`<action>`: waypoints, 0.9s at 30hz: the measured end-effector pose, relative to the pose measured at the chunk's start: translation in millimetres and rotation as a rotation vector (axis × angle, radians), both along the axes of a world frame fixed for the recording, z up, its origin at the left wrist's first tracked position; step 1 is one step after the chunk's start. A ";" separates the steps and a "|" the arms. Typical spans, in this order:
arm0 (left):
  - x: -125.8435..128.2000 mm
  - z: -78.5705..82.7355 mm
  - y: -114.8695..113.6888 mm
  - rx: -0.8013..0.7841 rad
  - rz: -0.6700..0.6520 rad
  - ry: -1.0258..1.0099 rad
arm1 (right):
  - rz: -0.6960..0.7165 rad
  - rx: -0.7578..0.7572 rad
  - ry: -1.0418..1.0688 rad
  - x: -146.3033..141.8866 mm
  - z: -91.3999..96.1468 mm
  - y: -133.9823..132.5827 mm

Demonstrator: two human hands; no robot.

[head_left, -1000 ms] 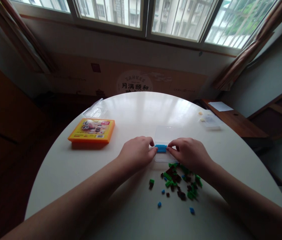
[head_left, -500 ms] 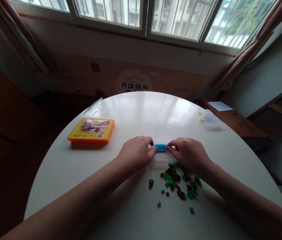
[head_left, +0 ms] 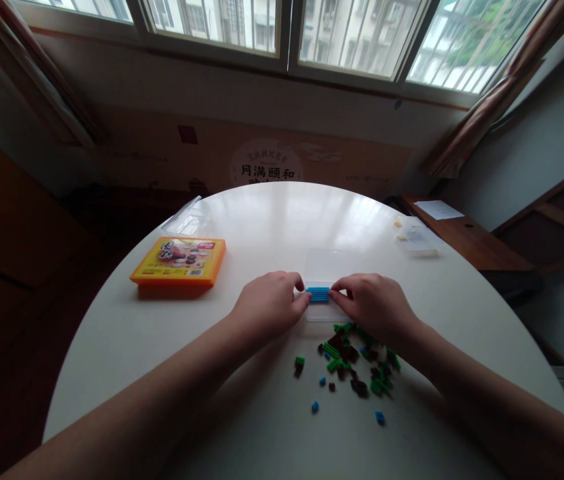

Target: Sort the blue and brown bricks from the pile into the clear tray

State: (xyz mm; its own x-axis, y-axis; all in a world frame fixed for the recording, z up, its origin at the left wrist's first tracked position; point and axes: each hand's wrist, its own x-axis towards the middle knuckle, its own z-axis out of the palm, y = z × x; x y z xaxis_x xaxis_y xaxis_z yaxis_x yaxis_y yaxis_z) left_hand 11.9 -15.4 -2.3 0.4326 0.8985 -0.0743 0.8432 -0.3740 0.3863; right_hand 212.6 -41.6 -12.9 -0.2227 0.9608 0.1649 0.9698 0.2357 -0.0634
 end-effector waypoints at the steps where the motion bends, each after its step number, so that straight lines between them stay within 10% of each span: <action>1: 0.0 0.1 0.0 -0.002 0.001 0.000 | 0.001 -0.002 -0.001 0.3 0.2 0.2; 27: -8.2 23.6 -7.0 0.105 0.027 0.010 | 0.063 0.090 0.164 45.9 25.3 -11.8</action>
